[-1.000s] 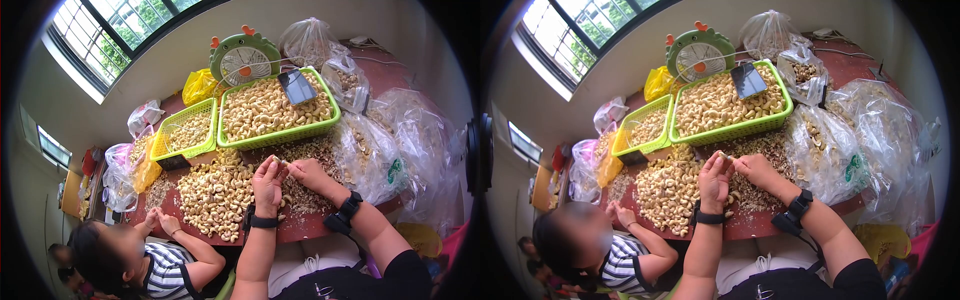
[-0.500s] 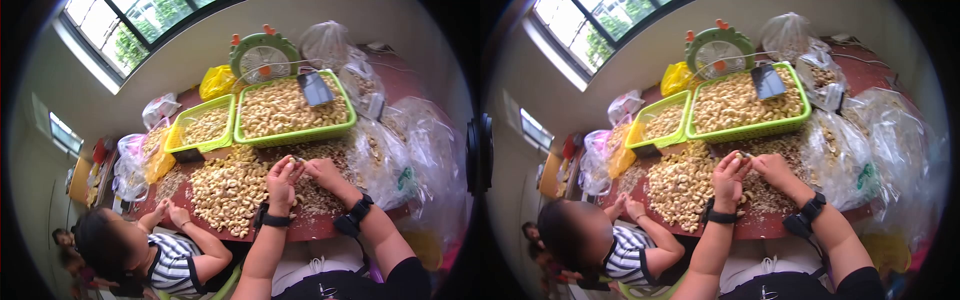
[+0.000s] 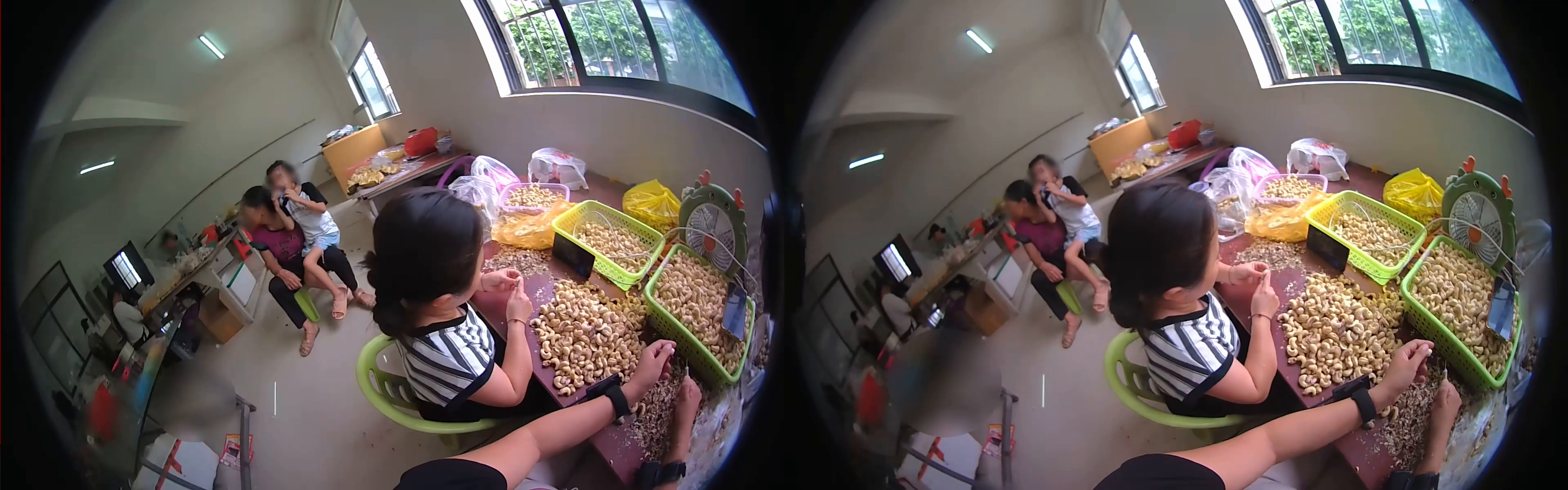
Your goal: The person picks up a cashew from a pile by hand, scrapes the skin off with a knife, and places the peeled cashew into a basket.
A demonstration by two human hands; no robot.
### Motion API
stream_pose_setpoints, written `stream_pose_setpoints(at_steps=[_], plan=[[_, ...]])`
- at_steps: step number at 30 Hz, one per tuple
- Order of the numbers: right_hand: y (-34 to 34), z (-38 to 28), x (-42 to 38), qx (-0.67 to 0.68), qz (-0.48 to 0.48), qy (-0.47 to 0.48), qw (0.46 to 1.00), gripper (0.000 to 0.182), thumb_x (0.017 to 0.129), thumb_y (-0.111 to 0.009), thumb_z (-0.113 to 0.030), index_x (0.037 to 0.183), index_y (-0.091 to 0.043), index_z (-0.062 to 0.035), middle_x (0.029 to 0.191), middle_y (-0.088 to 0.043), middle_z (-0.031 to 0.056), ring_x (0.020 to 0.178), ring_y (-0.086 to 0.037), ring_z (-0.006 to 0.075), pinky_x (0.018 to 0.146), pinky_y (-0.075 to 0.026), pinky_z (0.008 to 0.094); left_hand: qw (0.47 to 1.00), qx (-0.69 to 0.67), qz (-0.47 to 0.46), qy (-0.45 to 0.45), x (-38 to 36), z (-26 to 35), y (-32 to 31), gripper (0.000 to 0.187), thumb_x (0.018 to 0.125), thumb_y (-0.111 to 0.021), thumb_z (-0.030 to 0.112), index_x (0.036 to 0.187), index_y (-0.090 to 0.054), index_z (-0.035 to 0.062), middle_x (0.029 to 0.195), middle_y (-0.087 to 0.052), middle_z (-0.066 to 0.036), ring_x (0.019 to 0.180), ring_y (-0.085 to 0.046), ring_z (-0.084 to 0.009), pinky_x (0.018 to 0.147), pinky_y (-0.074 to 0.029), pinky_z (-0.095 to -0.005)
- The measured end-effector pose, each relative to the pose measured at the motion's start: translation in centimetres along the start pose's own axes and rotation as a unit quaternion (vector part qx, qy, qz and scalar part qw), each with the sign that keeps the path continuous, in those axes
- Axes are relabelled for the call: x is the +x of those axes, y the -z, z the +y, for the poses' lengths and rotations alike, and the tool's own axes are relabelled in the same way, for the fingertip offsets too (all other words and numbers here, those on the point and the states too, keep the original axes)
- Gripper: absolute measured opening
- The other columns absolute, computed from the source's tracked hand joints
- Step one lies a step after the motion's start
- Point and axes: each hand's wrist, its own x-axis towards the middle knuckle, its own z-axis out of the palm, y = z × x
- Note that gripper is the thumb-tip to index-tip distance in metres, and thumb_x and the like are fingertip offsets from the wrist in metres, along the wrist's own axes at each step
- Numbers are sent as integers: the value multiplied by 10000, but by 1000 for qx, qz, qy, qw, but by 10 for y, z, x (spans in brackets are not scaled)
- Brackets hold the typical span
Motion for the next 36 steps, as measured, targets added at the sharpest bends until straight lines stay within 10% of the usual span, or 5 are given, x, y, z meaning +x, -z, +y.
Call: stream_pose_setpoints(at_steps=[22,36], plan=[[10,-71,-11,25,13,-35,999,363,869,-418,-313,655,-523,-39,506,-436,-12,467,-407,64,441,-322,226,993,-110,44,22,-42,51,3,218,759,-555,-16,973,-531,19,817,-587,-55,694,-592,-154,642,-504,-249],[26,-88,-14,56,-2,-101,993,317,839,-460,-288,719,-557,-12,548,-509,34,505,-512,99,485,-398,245,958,-277,2,76,-24,70,11,147,842,-489,133,880,-554,8,820,-587,-85,718,-549,-148,630,-502,-252]])
